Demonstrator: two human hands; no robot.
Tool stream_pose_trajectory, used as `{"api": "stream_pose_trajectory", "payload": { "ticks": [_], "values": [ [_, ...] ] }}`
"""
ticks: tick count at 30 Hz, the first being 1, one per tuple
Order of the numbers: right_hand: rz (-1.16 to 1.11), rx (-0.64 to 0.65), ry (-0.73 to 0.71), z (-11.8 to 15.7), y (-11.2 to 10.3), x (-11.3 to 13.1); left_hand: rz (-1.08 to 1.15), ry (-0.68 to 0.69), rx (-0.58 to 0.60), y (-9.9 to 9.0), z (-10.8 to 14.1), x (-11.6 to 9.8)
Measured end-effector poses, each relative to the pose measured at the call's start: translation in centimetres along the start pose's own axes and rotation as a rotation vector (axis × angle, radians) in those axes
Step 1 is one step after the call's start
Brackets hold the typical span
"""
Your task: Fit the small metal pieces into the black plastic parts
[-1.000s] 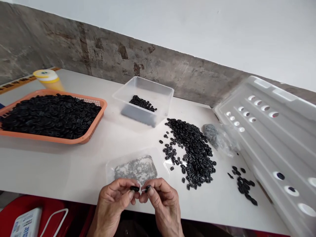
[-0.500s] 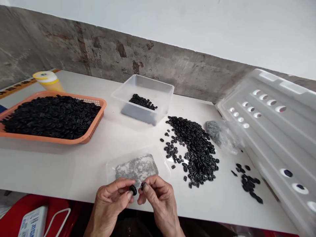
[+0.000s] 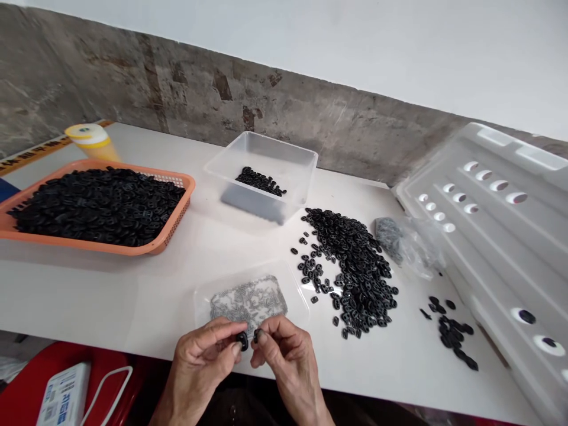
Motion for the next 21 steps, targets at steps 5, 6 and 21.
{"api": "stream_pose_trajectory", "payload": {
  "ticks": [5, 6, 21],
  "values": [
    [0.042, -0.004, 0.038, 0.2, -0.2, -0.3, -0.113, 0.046, -0.01, 0.1, -0.1, -0.6],
    [0.051, -0.007, 0.042, 0.2, -0.2, -0.3, -0.148, 0.063, -0.008, 0.2, -0.2, -0.8],
    [-0.04, 0.03, 0.009, -0.1, 0.2, -0.1, -0.487, 0.336, 0.036, 1.2, -0.6, -3.1]
  ]
}}
Point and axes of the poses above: each hand's wrist, its own z-axis away from the middle knuckle, its own y-axis out of the palm, x = y × z, the point moved 4 cm from there along -z, towards the middle knuckle, and after that the axes turned 15 degrees about x, right-handed, at the moved point
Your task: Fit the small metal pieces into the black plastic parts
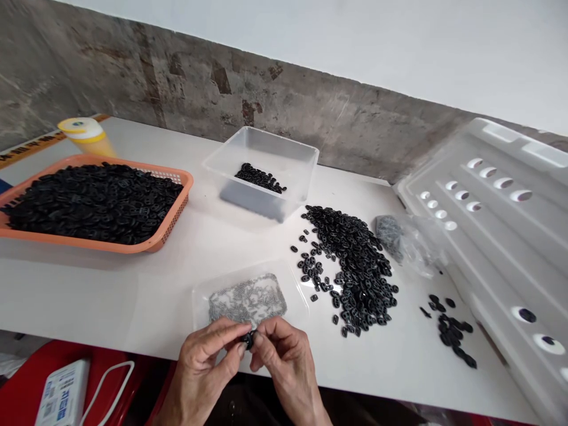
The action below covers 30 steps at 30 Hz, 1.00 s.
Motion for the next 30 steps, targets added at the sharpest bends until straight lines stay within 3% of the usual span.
{"api": "stream_pose_trajectory", "payload": {
  "ticks": [11, 13, 18, 23, 27, 30],
  "values": [
    [0.044, 0.036, 0.071, 0.0, -0.4, -0.3, -0.012, 0.052, 0.121, 0.3, 0.4, 0.5],
    [0.028, 0.052, 0.069, 0.0, -0.4, -0.1, 0.064, -0.015, 0.111, 0.4, 0.9, 1.1],
    [-0.028, 0.021, 0.018, -0.3, -0.3, 0.5, 0.408, -0.397, -0.01, 0.6, 2.3, 3.3],
    [-0.169, 0.03, -0.042, -0.6, 0.0, 0.5, 0.41, -0.349, 0.018, 0.1, 1.4, 2.7],
    [-0.221, 0.059, -0.04, -0.5, 0.4, 0.7, 0.52, -0.461, -0.048, 0.2, 1.9, 3.4],
    [-0.241, 0.078, -0.038, -0.3, 0.6, 0.7, 0.518, -0.382, -0.067, 0.5, 2.2, 3.4]
  ]
}}
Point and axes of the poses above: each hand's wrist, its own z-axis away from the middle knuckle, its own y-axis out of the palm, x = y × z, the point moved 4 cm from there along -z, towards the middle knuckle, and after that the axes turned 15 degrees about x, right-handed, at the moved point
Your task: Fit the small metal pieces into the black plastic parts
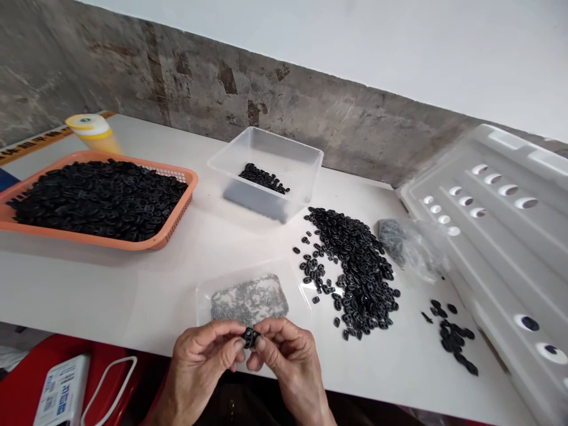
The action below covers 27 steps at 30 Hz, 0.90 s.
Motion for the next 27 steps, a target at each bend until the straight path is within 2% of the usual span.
{"api": "stream_pose_trajectory", "payload": {
  "ticks": [3, 7, 15, 20, 27],
  "values": [
    [-0.027, -0.006, -0.026, 0.1, 0.0, -0.4, -0.025, 0.104, 0.015, 0.4, 0.1, -0.3],
    [-0.075, -0.04, -0.063, 0.1, -0.4, -1.2, -0.123, 0.199, 0.112, 1.0, -0.1, -0.9],
    [-0.041, -0.008, -0.051, 0.6, -0.1, -1.2, -0.282, 0.261, 0.086, 0.7, -0.4, -2.0],
    [-0.045, 0.04, -0.073, 0.7, 0.0, -1.6, -0.268, 0.299, 0.163, 1.1, -0.3, -2.4],
    [-0.07, -0.162, -0.023, 1.4, 0.7, -1.9, -0.324, 0.319, 0.153, 0.9, 0.0, -2.5]
  ]
}}
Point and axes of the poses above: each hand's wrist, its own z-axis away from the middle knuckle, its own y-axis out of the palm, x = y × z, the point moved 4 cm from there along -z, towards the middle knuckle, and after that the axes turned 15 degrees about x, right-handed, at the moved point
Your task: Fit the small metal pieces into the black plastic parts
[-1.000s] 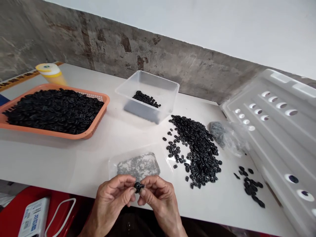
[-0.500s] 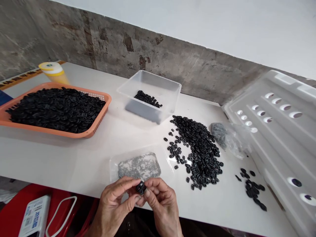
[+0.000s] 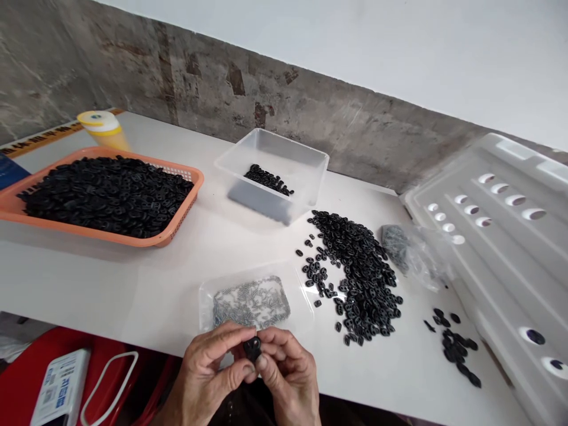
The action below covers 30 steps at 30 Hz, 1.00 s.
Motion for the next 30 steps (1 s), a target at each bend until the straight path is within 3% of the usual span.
{"api": "stream_pose_trajectory", "payload": {
  "ticks": [5, 13, 17, 23, 30],
  "values": [
    [0.05, 0.075, -0.002, -0.2, -0.4, -0.2, -0.075, -0.014, 0.053, -0.1, 0.4, 0.3],
    [0.102, 0.162, 0.017, -0.8, -0.5, 0.6, -0.018, 0.013, -0.054, -0.6, 0.7, 0.3],
    [0.054, 0.173, 0.051, -1.0, -0.2, 0.6, 0.173, -0.084, -0.009, -0.5, 1.0, 1.3],
    [0.05, 0.176, 0.085, -0.9, -0.5, 0.7, 0.088, -0.069, 0.132, -0.6, 1.1, 2.1],
    [0.005, 0.165, 0.077, -1.2, -0.7, 0.5, 0.1, -0.102, 0.034, -0.6, 1.2, 2.4]
  ]
}}
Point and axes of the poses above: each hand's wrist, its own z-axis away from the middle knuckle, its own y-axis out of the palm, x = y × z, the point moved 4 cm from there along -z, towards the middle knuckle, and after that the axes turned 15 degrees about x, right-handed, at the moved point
